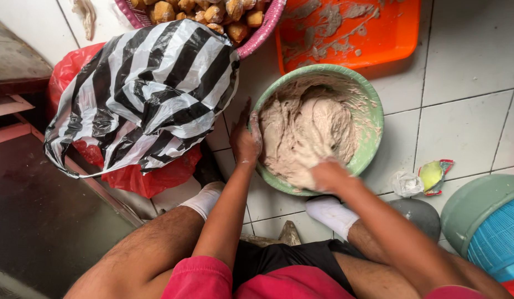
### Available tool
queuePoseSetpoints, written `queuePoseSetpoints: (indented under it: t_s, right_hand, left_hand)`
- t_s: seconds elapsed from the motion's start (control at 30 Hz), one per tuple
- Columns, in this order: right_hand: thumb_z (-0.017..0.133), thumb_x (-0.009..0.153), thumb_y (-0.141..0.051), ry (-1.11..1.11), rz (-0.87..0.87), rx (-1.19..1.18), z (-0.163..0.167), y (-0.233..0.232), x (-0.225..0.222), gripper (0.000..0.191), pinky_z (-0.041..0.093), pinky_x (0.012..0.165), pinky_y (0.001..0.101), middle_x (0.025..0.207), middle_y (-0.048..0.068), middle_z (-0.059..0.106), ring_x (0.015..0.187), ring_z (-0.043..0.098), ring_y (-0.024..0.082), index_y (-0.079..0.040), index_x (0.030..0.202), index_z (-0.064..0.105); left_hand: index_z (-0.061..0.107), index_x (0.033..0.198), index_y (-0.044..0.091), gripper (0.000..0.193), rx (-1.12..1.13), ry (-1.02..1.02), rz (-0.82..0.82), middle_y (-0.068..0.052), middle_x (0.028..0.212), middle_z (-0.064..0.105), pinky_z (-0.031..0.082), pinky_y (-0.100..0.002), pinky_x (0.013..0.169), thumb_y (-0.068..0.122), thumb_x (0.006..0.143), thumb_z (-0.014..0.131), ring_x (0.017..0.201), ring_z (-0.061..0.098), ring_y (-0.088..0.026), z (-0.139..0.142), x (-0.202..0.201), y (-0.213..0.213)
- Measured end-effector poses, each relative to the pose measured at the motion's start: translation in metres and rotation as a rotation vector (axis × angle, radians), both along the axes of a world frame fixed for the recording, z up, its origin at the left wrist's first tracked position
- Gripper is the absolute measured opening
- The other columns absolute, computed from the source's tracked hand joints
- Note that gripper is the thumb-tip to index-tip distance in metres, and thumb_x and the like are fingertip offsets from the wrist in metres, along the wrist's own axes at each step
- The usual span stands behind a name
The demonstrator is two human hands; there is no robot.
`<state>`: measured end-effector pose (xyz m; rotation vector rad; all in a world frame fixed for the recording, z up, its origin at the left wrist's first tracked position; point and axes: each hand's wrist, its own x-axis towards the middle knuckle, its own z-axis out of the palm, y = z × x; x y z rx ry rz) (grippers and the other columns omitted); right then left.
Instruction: The person sits on the floor and mixes and kneads a large batch of dough by hand in a wide green basin, repeatedly folding and pressing the dough with one hand while steadying the basin with the other. A basket of fried dough pieces and a pot of dough balls boiling on a stove are visible nearby.
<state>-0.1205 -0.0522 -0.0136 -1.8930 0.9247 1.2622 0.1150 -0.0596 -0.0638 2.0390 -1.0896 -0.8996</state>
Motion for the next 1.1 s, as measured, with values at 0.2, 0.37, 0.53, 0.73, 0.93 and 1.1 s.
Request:
queuePoseSetpoints:
  t_s: [0.2,0.37,0.53,0.73,0.93,1.1]
  right_hand:
    - [0.075,0.083,-0.029,-0.431,-0.735,-0.455,0.006,-0.068,-0.071,0.050,0.050,0.101,0.0413,0.124,0.022,0.070,0.117,0.066,0.035,-0.001,0.124,0.068]
    - [0.071,0.089,-0.018,-0.209,-0.796,-0.574,-0.094,-0.089,-0.099,0.043,0.051,0.106,0.0440,0.129,0.028,0.068,0.121,0.064,0.042,0.002,0.127,0.068]
    - [0.071,0.086,-0.019,-0.295,-1.046,-0.413,-0.155,-0.095,-0.118,0.042,0.050,0.105,0.0448,0.125,0.027,0.069,0.119,0.065,0.041,0.001,0.124,0.069]
    - [0.072,0.084,-0.021,-0.314,-1.059,-0.296,-0.162,-0.111,-0.117,0.041,0.050,0.105,0.0457,0.121,0.026,0.070,0.116,0.066,0.040,-0.001,0.120,0.069]
    - [0.073,0.081,-0.022,-0.304,-1.011,-0.222,-0.162,-0.119,-0.096,0.040,0.049,0.104,0.0466,0.117,0.024,0.071,0.113,0.066,0.039,-0.003,0.116,0.070]
    - [0.074,0.079,-0.023,-0.330,-0.934,-0.172,-0.166,-0.120,-0.060,0.040,0.048,0.104,0.0474,0.113,0.023,0.072,0.111,0.067,0.039,-0.004,0.114,0.071]
  left_hand:
    - [0.054,0.150,0.026,0.045,-0.010,0.020,-0.029,-0.011,0.143,0.064,0.039,-0.050,0.118,0.042,0.110,0.044,0.124,0.062,-0.039,0.001,0.001,0.003]
    - [0.060,0.145,0.023,0.040,-0.025,0.012,-0.006,-0.013,0.132,0.069,0.047,-0.045,0.106,0.035,0.108,0.049,0.116,0.066,-0.039,0.017,0.000,-0.004]
    - [0.064,0.140,0.021,0.034,-0.028,0.048,0.029,-0.012,0.125,0.073,0.058,-0.038,0.088,0.028,0.109,0.051,0.109,0.072,-0.035,0.022,-0.001,-0.002]
    - [0.063,0.139,0.020,0.033,-0.015,0.076,0.031,-0.014,0.126,0.072,0.058,-0.039,0.089,0.028,0.110,0.050,0.111,0.072,-0.035,0.021,-0.002,0.000]
    - [0.065,0.139,0.020,0.035,0.047,0.085,0.036,-0.015,0.124,0.072,0.058,-0.039,0.088,0.028,0.108,0.050,0.109,0.071,-0.036,0.024,-0.001,-0.003]
    - [0.064,0.139,0.017,0.036,-0.002,0.101,0.043,-0.016,0.130,0.070,0.055,-0.039,0.096,0.029,0.110,0.047,0.116,0.070,-0.035,0.018,-0.001,-0.002]
